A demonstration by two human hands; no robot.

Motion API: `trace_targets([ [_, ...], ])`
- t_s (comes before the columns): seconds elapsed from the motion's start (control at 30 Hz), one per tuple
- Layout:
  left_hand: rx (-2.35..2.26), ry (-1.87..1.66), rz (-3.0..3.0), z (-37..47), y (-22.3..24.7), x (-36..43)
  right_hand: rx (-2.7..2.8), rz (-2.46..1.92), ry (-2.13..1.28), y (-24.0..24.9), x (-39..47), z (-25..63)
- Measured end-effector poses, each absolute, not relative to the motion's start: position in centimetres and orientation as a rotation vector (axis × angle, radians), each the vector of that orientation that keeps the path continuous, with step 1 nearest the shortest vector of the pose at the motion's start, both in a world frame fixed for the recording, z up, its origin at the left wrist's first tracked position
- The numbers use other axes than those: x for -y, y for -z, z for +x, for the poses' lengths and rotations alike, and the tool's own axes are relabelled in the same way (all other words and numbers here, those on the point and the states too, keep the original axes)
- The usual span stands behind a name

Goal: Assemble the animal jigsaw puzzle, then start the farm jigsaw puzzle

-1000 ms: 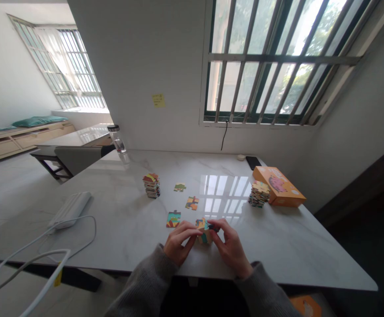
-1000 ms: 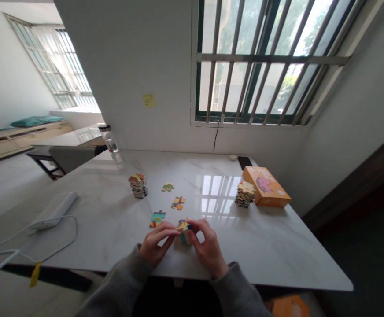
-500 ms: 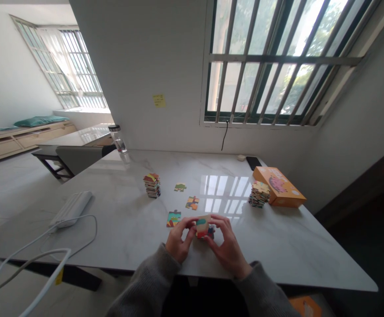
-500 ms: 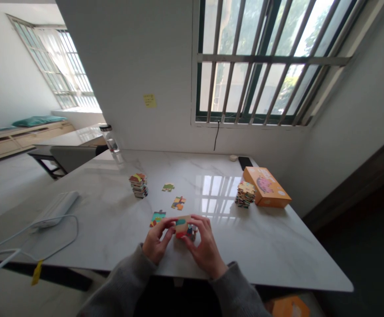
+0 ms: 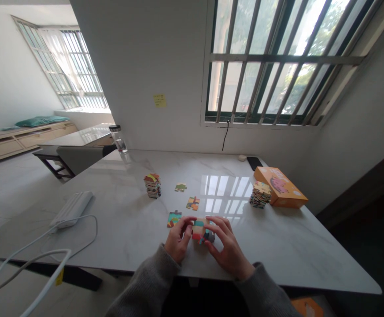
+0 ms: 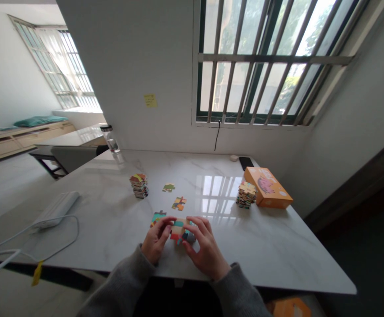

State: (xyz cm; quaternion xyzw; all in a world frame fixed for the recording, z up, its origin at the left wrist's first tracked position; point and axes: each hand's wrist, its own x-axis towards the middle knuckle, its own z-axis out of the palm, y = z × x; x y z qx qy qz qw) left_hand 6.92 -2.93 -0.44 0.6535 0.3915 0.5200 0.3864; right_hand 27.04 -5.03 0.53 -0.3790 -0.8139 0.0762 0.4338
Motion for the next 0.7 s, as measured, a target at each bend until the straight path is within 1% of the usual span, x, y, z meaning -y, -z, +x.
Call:
trace_targets([
  [0.17, -0.979, -1.402, 1.523, 7.0, 1.0, 2.7, 2.07, -0.939, -0.086, -0.7, 4.7, 27.1],
  [0.27, -1.012, -1.494, 1.555, 7.0, 1.0, 2.6, 2.036, -0.972, -0.106, -1.1, 3.1, 27.9],
  [0.4, -1.066, -1.446, 1.816, 7.0, 0.7, 2.7, 2.009, -1.07, -0.207, -1.4, -1.5, 29.4],
  [0.5, -1.047, -1.401, 2.011, 7.2, 0.1, 2.9, 2.015, -1.153, -0.265, -0.7, -5.7, 29.7],
  [0.7, -1.021, -1.384, 2.132, 7.4, 0.0, 3.1, 2.113, -1.318, -0.163, 1.8, -11.9, 28.2],
])
